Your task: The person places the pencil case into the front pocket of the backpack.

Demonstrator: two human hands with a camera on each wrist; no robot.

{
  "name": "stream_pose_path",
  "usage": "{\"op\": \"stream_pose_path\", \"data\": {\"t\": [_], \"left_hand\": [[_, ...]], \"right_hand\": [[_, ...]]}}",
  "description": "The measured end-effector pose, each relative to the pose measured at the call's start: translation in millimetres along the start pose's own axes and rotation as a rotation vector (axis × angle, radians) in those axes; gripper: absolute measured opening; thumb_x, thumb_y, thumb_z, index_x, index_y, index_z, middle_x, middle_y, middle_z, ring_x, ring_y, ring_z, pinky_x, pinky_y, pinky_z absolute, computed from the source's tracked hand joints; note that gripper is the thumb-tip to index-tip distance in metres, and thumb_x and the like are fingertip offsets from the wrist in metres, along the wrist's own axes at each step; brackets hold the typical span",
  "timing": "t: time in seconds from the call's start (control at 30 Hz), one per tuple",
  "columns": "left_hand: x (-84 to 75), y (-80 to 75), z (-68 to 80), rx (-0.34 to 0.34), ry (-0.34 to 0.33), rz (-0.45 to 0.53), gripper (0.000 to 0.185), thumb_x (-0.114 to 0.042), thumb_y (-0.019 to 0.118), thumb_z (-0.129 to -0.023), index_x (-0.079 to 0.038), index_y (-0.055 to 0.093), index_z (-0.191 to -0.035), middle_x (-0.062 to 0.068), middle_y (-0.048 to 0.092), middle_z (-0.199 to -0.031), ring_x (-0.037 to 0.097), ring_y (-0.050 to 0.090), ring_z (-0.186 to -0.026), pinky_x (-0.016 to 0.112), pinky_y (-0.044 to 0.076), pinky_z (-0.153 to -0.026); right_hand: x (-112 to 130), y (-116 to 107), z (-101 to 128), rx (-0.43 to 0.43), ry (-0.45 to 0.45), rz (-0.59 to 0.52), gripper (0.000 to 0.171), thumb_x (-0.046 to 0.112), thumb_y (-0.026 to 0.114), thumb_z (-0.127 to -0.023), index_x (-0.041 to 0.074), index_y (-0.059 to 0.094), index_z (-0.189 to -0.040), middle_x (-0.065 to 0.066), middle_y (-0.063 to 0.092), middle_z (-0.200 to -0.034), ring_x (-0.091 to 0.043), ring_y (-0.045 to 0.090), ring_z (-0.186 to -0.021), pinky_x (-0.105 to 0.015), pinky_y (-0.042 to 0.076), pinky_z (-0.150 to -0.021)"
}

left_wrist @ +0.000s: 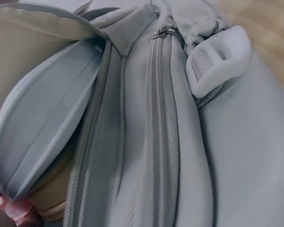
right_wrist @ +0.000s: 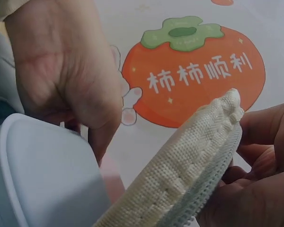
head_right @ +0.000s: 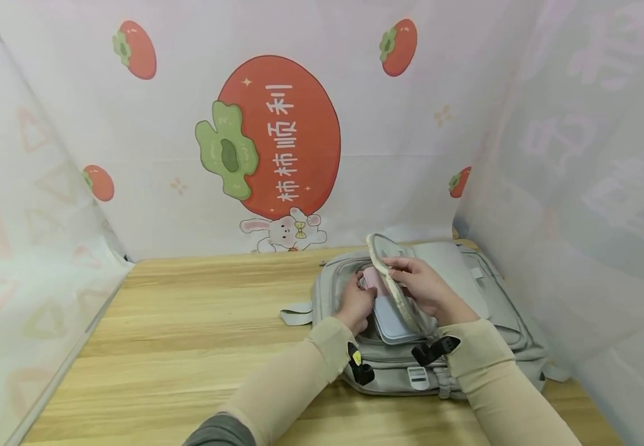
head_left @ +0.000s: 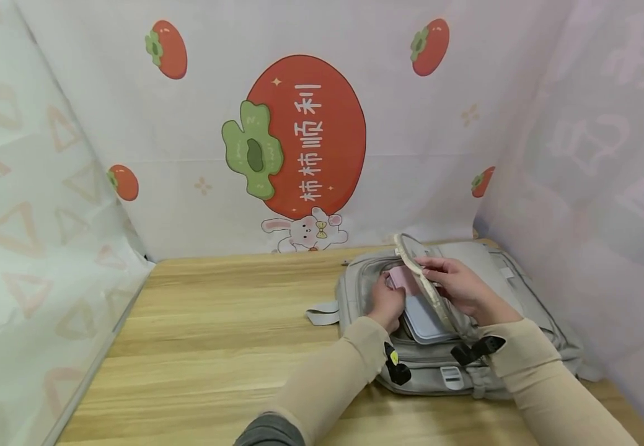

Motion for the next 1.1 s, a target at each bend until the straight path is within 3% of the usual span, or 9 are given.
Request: {"op": "stream_pose_path", "data": {"t": [0.07,0.17,0.3,0.4,0.6,0.73,0.93,1.03,1.1], "left_hand": [[0.5,-3.1,-2.2,0.010,-0.001,-0.018,0.058,0.008,0.060,-0.090,0.000,0.051,-0.147,0.019,0.056,-0.141,0.030,0.053,-0.126,0.042,0.048,-0.104],[1.7,-9.7,-5.7,0.084,-0.034,0.010,0.062,0.008,0.059,-0.090,-0.001,0.046,-0.150,0.015,0.064,-0.115,0.022,0.063,-0.090,0.033,0.054,-0.077],[4.4,-23.7,-5.6,0.212,-0.118,0.086,0.061,0.004,0.055,-0.097,-0.004,0.039,-0.155,0.007,0.058,-0.087,0.014,0.053,-0.059,0.029,0.050,-0.059],[2.2,-41.3,-3.3,0.263,-0.126,0.088,0.055,-0.001,0.053,-0.102,-0.002,0.039,-0.155,0.007,0.057,-0.091,0.015,0.055,-0.067,0.033,0.057,-0.069],[-16.7,-95.9,2.6,0.273,-0.049,-0.032,0.047,-0.008,0.050,-0.107,0.001,0.039,-0.152,0.015,0.055,-0.115,0.028,0.059,-0.101,0.043,0.058,-0.086],[-34.4,-142.9,4.0,0.244,0.034,-0.163,0.048,-0.013,0.050,-0.107,0.001,0.039,-0.152,0.020,0.054,-0.126,0.039,0.055,-0.121,0.048,0.054,-0.096],[-59.6,-207.7,9.8,0.185,0.151,-0.390,0.051,-0.019,0.053,-0.107,0.000,0.039,-0.153,0.020,0.052,-0.133,0.039,0.054,-0.125,0.052,0.050,-0.101],[-64.1,-228.3,16.7,0.183,0.170,-0.466,0.053,-0.022,0.053,-0.108,-0.002,0.037,-0.155,0.020,0.051,-0.136,0.038,0.054,-0.126,0.053,0.048,-0.101],[-63.6,-238.7,21.8,0.184,0.161,-0.497,0.054,-0.024,0.053,-0.109,-0.003,0.036,-0.156,0.020,0.050,-0.138,0.037,0.053,-0.128,0.054,0.047,-0.101]], "right_hand": [[-3,4,-1,0.024,-0.002,-0.006,0.047,0.001,0.043,-0.109,-0.020,0.032,-0.149,-0.014,0.058,-0.132,-0.004,0.063,-0.097,-0.026,0.055,-0.077],[-7,15,-3,0.061,-0.005,-0.006,0.047,0.001,0.045,-0.108,-0.020,0.034,-0.148,-0.015,0.062,-0.126,-0.008,0.064,-0.095,-0.026,0.054,-0.076],[-10,29,-4,0.075,-0.012,0.025,0.047,0.001,0.047,-0.107,-0.018,0.036,-0.149,-0.020,0.061,-0.126,-0.008,0.060,-0.087,-0.024,0.051,-0.069],[-3,30,0,-0.034,-0.090,0.203,0.045,0.004,0.050,-0.106,-0.014,0.043,-0.148,-0.019,0.063,-0.117,-0.011,0.057,-0.081,-0.025,0.048,-0.066],[38,54,16,-0.326,-0.402,0.661,0.036,0.000,0.062,-0.097,-0.009,0.063,-0.132,-0.015,0.063,-0.100,-0.029,0.064,-0.090,-0.042,0.054,-0.074],[50,96,17,-0.259,-0.534,0.749,0.036,0.000,0.066,-0.095,-0.006,0.066,-0.130,-0.018,0.064,-0.109,-0.034,0.064,-0.096,-0.051,0.056,-0.083],[37,152,0,-0.019,-0.513,0.876,0.041,0.011,0.065,-0.100,-0.002,0.061,-0.138,-0.019,0.064,-0.123,-0.037,0.062,-0.112,-0.055,0.052,-0.093],[36,161,-3,0.029,-0.531,0.901,0.040,0.013,0.065,-0.100,-0.002,0.062,-0.137,-0.019,0.064,-0.123,-0.036,0.062,-0.111,-0.053,0.053,-0.092],[42,153,0,-0.012,-0.544,0.908,0.039,0.012,0.066,-0.099,-0.002,0.063,-0.135,-0.019,0.065,-0.121,-0.035,0.063,-0.109,-0.052,0.054,-0.091]]}}
Point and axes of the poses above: each hand's wrist, its own z-axis away from the middle knuckle, its own y-axis out of the palm, x = y × z, the point moved 9 cm from there along -z, towards the middle knuckle
